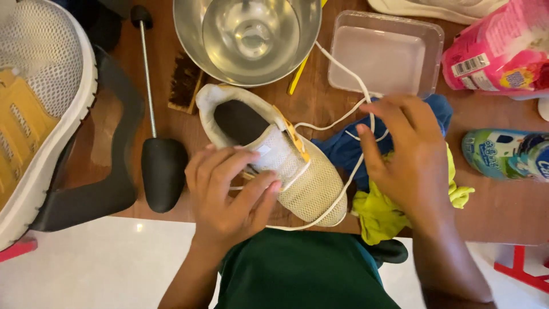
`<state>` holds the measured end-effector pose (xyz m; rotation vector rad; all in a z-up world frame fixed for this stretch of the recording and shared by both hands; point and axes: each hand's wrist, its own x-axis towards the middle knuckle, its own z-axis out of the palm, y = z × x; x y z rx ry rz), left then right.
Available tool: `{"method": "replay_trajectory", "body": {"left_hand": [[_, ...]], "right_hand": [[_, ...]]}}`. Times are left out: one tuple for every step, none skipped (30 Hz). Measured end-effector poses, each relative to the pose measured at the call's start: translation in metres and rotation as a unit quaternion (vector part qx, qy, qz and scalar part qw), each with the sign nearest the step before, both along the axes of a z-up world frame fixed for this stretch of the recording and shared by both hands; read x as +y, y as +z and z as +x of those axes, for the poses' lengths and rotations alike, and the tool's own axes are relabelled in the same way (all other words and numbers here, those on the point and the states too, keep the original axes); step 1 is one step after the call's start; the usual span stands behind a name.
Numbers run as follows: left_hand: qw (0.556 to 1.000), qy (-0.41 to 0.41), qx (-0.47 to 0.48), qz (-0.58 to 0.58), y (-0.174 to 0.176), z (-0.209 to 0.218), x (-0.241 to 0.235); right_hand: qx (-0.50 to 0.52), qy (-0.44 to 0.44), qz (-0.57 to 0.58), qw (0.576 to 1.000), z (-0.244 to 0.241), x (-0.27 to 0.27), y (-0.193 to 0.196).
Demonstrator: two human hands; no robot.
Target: The person laces a white and yellow sneaker by threading white shoelaces through the eyelets. They pull the laces tight and adjust them while holding the shoe on a wooden table. A blue cloth is briefly used to wipe the shoe's surface.
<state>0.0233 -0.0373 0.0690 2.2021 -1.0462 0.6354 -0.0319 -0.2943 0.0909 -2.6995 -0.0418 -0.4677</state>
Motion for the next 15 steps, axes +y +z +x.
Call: {"method": "replay_trajectory", "body": {"left_hand": [[1.000,-0.001,-0.002,-0.001,0.002,0.004,-0.002],[1.000,0.000,0.007,0.019,0.004,0.007,-0.003],[0.999,0.002,0.016,0.039,0.006,0.010,-0.004],[0.999,0.001,0.015,0.039,0.008,0.012,-0.006],[0.998,-0.008,0.031,0.051,0.010,0.014,-0.008],[0.997,-0.017,0.048,0.064,0.012,0.016,-0.009],[0.997,-0.018,0.046,0.065,0.011,0.015,-0.011],[0.995,-0.006,0.048,0.086,0.010,0.015,-0.013],[0.993,0.006,0.050,0.108,0.009,0.015,-0.014],[0.993,0.007,0.049,0.110,0.007,0.015,-0.016],[0.993,0.010,0.045,0.106,0.004,0.016,-0.017],[0.993,0.013,0.046,0.105,0.001,0.013,-0.016],[0.993,0.014,0.049,0.109,0.006,0.011,-0.016],[0.992,0.013,0.057,0.107,0.009,0.013,-0.017],[0.992,0.012,0.066,0.106,0.013,0.014,-0.019]], "right_hand": [[-0.002,-0.001,-0.001,1.000,0.007,-0.004,-0.003],[0.014,-0.005,-0.031,0.999,0.013,-0.008,-0.005],[0.029,-0.008,-0.060,0.998,0.019,-0.012,-0.008],[0.028,-0.009,-0.060,0.998,0.026,-0.017,-0.014],[0.036,-0.015,-0.097,0.995,0.032,-0.022,-0.020],[0.044,-0.021,-0.134,0.990,0.039,-0.027,-0.026],[0.043,-0.022,-0.133,0.990,0.041,-0.028,-0.030],[0.009,-0.012,-0.129,0.991,0.044,-0.030,-0.034],[-0.025,-0.003,-0.126,0.992,0.047,-0.032,-0.039],[-0.026,-0.003,-0.124,0.992,0.047,-0.033,-0.036],[-0.054,0.004,-0.120,0.991,0.046,-0.033,-0.034],[-0.079,0.012,-0.114,0.990,0.043,-0.032,-0.034],[-0.076,0.013,-0.109,0.991,0.041,-0.031,-0.031],[-0.105,0.017,-0.067,0.992,0.039,-0.031,-0.026],[-0.135,0.021,-0.026,0.990,0.036,-0.031,-0.021]]}}
